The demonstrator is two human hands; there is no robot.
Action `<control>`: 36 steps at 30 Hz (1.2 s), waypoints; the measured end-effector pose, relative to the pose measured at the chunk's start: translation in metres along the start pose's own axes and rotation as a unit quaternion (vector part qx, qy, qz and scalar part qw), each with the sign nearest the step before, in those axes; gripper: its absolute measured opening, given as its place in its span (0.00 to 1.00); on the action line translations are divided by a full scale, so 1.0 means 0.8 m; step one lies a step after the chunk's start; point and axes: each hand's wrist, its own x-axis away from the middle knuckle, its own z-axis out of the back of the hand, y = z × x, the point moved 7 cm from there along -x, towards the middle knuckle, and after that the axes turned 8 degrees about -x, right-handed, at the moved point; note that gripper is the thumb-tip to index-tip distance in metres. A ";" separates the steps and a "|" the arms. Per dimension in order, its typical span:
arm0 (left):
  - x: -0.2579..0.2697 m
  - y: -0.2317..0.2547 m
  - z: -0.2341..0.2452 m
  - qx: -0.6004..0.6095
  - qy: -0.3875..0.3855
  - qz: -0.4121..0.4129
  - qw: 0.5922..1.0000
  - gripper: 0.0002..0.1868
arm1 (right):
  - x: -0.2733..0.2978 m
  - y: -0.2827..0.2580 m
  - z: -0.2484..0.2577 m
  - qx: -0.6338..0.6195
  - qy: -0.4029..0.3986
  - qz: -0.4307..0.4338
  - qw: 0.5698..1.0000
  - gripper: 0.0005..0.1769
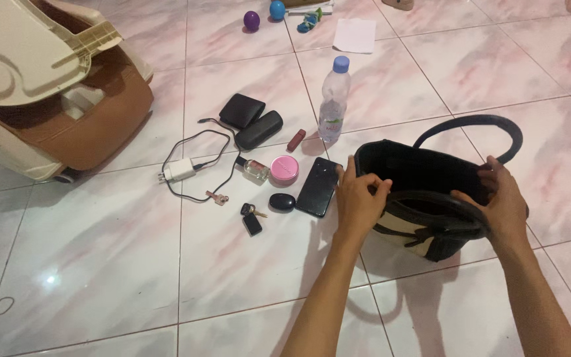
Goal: The person kneels on a tiled floor and packs a black handbag, placing a wallet, phone, water bottle, keys, cosmetics, and a charger with cable into it one at a time, arranging items inside the bag.
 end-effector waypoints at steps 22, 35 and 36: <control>-0.033 0.020 -0.010 -0.052 -0.110 -0.001 0.993 0.64 | -0.031 -0.037 0.006 0.095 -0.094 -0.148 0.980 0.31; -0.034 0.026 -0.004 -0.019 -0.098 0.002 0.995 0.67 | -0.080 -0.237 -0.052 0.117 -0.089 0.048 0.988 0.21; -0.038 0.024 -0.007 -0.016 -0.098 0.001 0.995 0.68 | -0.081 -0.239 -0.065 0.116 -0.102 0.039 0.987 0.22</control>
